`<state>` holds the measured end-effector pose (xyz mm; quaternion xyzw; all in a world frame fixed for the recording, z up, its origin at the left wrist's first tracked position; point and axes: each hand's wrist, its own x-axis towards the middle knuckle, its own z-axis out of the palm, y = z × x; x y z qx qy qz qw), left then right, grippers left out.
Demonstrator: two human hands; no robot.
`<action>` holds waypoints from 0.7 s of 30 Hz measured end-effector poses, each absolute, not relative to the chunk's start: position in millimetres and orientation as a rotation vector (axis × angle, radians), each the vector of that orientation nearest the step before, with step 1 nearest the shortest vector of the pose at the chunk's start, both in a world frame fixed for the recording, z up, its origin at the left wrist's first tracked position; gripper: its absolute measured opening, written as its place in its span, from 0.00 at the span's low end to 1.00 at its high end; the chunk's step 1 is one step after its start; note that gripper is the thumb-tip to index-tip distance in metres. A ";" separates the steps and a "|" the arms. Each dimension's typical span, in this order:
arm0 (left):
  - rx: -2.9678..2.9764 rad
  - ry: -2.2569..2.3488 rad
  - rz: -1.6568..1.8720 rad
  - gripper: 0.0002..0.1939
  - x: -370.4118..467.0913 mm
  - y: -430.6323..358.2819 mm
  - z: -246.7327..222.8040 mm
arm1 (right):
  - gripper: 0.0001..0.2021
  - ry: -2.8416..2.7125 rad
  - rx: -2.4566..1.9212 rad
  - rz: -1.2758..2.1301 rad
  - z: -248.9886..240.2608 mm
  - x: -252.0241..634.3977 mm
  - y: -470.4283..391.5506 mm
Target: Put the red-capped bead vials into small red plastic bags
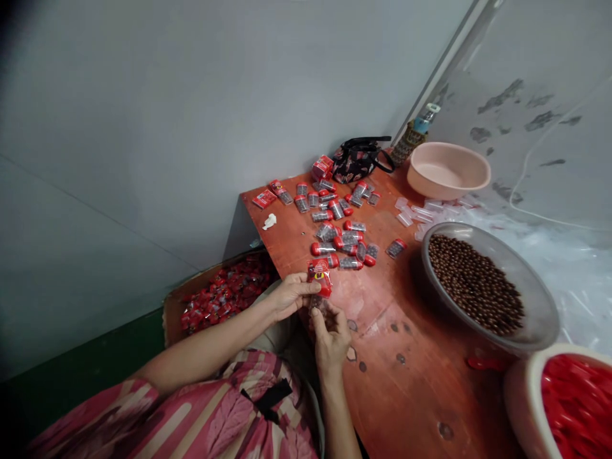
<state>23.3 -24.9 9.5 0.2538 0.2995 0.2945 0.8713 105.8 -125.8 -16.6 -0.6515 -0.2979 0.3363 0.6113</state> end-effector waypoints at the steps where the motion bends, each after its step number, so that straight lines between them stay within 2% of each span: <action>1: 0.534 0.627 0.622 0.17 23.3 -24.7 10.5 | 0.13 -0.685 -1.496 0.808 -16.2 107.6 -125.6; 7: 0.607 0.576 0.608 0.17 20.3 -22.3 13.0 | 0.10 -0.696 -1.406 0.987 -13.5 117.9 -123.6; 16: 0.601 0.690 0.576 0.17 25.4 -22.6 9.2 | 0.10 -0.742 -1.497 0.813 -12.0 112.8 -122.7; 21: 0.710 0.690 0.564 0.18 24.2 -20.6 11.2 | 0.09 -0.645 -1.377 1.005 -14.9 120.3 -120.7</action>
